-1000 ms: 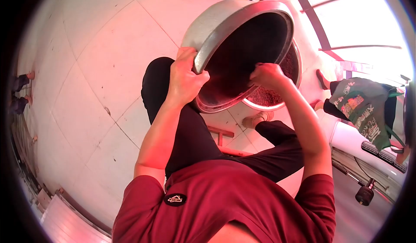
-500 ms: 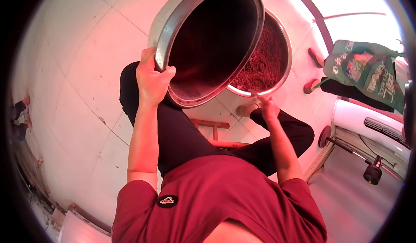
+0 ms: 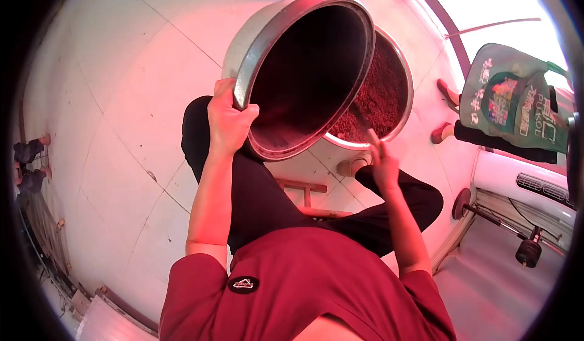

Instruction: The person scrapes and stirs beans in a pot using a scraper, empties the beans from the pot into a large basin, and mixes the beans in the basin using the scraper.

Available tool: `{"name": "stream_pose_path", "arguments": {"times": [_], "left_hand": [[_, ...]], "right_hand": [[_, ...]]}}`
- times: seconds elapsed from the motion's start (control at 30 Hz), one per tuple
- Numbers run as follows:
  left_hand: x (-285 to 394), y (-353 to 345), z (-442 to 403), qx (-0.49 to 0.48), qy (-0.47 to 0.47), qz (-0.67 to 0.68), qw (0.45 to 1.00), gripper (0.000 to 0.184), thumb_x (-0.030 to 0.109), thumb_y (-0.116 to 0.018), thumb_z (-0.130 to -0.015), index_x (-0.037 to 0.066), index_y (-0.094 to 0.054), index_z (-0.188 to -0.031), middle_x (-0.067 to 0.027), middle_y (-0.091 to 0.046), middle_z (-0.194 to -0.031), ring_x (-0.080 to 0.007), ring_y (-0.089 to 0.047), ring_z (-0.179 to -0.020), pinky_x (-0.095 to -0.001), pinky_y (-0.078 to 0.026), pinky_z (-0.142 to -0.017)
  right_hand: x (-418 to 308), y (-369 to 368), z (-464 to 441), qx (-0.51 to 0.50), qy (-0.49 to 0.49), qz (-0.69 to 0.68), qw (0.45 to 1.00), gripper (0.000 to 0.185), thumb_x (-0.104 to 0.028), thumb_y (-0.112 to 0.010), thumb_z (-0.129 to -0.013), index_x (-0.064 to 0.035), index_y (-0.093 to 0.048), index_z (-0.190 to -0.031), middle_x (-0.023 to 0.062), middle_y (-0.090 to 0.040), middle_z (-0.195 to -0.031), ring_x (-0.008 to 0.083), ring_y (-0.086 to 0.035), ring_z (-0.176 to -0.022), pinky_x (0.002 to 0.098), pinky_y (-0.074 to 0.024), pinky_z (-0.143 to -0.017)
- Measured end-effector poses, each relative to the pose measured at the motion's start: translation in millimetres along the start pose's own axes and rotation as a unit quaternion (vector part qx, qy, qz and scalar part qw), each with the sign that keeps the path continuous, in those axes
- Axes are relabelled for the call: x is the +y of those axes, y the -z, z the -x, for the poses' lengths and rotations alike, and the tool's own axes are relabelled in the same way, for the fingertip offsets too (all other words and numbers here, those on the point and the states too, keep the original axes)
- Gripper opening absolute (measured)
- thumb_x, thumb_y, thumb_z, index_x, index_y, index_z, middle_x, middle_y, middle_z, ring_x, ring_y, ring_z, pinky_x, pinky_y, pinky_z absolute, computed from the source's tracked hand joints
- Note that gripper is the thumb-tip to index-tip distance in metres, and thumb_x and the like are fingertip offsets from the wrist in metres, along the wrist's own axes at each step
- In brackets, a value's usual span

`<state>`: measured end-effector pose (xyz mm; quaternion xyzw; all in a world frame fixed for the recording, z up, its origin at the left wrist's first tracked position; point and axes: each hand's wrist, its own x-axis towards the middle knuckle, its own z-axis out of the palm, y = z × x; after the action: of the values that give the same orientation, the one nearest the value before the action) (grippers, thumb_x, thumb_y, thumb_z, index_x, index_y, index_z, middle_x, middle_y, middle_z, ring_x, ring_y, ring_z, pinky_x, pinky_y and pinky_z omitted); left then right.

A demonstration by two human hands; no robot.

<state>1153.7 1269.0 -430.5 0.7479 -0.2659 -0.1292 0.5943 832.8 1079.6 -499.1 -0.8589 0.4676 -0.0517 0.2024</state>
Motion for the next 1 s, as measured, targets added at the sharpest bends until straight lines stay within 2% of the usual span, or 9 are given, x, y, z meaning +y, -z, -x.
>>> {"name": "stream_pose_path", "arguments": {"times": [0.07,0.13,0.17,0.43,0.6,0.73,0.77,0.83,1.0], "left_hand": [[-0.2,-1.1,-2.1,0.003,0.018,0.008,1.000,0.034,-0.001,-0.058,-0.060,-0.002,-0.056,-0.094,-0.0103,-0.051,-0.087,-0.0206,-0.052,-0.079,-0.0261,-0.042,-0.073],[-1.2,0.7,-2.1,-0.004,-0.004,-0.014,1.000,0.034,-0.002,-0.060,-0.062,-0.002,-0.054,-0.096,-0.0031,-0.046,-0.085,-0.0125,-0.045,-0.074,-0.0221,-0.039,-0.070],[-2.7,1.6,-2.9,-0.007,-0.013,-0.024,1.000,0.034,-0.002,-0.061,-0.063,-0.002,-0.053,-0.097,0.0005,-0.044,-0.084,-0.0084,-0.042,-0.072,-0.0200,-0.037,-0.068],[-5.4,2.4,-1.0,0.014,-0.002,-0.008,1.000,0.034,0.000,-0.061,-0.063,-0.002,-0.053,-0.096,-0.0002,-0.046,-0.083,-0.0083,-0.043,-0.072,-0.0206,-0.039,-0.069],[-4.5,0.4,-1.5,0.018,-0.015,-0.001,1.000,0.033,0.001,-0.061,-0.063,-0.003,-0.054,-0.095,-0.0004,-0.046,-0.083,-0.0088,-0.044,-0.073,-0.0209,-0.039,-0.070],[-3.9,-0.2,-0.2,0.020,-0.021,-0.008,1.000,0.033,0.001,-0.061,-0.063,-0.003,-0.054,-0.095,-0.0014,-0.047,-0.084,-0.0095,-0.045,-0.074,-0.0215,-0.039,-0.071],[-2.2,-1.4,0.4,0.024,-0.011,-0.003,1.000,0.033,0.002,-0.060,-0.062,-0.003,-0.055,-0.094,-0.0051,-0.049,-0.085,-0.0144,-0.048,-0.076,-0.0240,-0.041,-0.072],[0.5,-2.4,0.1,0.030,0.008,0.002,1.000,0.033,0.003,-0.058,-0.060,-0.003,-0.057,-0.094,-0.0124,-0.054,-0.087,-0.0241,-0.054,-0.082,-0.0292,-0.044,-0.075],[0.2,-2.4,-0.7,0.031,-0.012,-0.011,0.999,0.034,0.002,-0.058,-0.061,-0.002,-0.056,-0.095,-0.0121,-0.053,-0.088,-0.0239,-0.054,-0.080,-0.0294,-0.044,-0.074]], "right_hand": [[-13.3,-17.7,7.9,0.005,0.074,-0.039,0.996,0.020,-0.023,-0.060,-0.082,-0.0061,-0.055,-0.090,0.0190,-0.058,-0.072,0.0378,-0.057,-0.067,0.0429,-0.0442,-0.057],[-21.3,-31.3,21.0,-0.016,0.108,-0.085,0.990,0.020,-0.020,-0.061,-0.081,-0.0052,-0.052,-0.092,0.0200,-0.057,-0.071,0.0385,-0.056,-0.067,0.0440,-0.0428,-0.056],[-27.2,-30.4,27.8,-0.023,0.084,-0.069,0.994,0.020,-0.020,-0.060,-0.082,-0.0048,-0.052,-0.091,0.0204,-0.057,-0.072,0.0387,-0.057,-0.068,0.0438,-0.0432,-0.055],[-11.9,-40.7,44.2,-0.019,0.017,-0.058,0.998,0.020,-0.023,-0.056,-0.085,-0.0055,-0.049,-0.088,0.0211,-0.057,-0.074,0.0406,-0.057,-0.069,0.0465,-0.0445,-0.056],[3.3,-48.3,16.4,0.070,-0.055,-0.025,0.996,0.021,-0.027,-0.054,-0.086,-0.0072,-0.049,-0.088,0.0195,-0.059,-0.072,0.0403,-0.058,-0.068,0.0480,-0.0451,-0.057],[-10.2,-48.9,21.7,0.074,0.043,-0.044,0.995,0.022,-0.027,-0.054,-0.086,-0.0066,-0.049,-0.091,0.0193,-0.058,-0.070,0.0395,-0.058,-0.067,0.0474,-0.0444,-0.057],[-28.1,-45.0,23.6,0.016,0.003,-0.090,0.996,0.021,-0.025,-0.055,-0.085,-0.0060,-0.048,-0.089,0.0204,-0.056,-0.069,0.0396,-0.058,-0.067,0.0483,-0.0432,-0.057],[-47.9,-53.5,23.6,0.013,0.062,-0.067,0.996,0.018,-0.023,-0.056,-0.085,-0.0069,-0.047,-0.086,0.0175,-0.056,-0.066,0.0377,-0.058,-0.065,0.0460,-0.0431,-0.055],[-32.9,-54.8,8.9,0.015,-0.022,0.058,0.998,0.023,-0.029,-0.052,-0.086,-0.0074,-0.046,-0.086,0.0190,-0.059,-0.066,0.0393,-0.059,-0.065,0.0492,-0.0451,-0.055]]}}
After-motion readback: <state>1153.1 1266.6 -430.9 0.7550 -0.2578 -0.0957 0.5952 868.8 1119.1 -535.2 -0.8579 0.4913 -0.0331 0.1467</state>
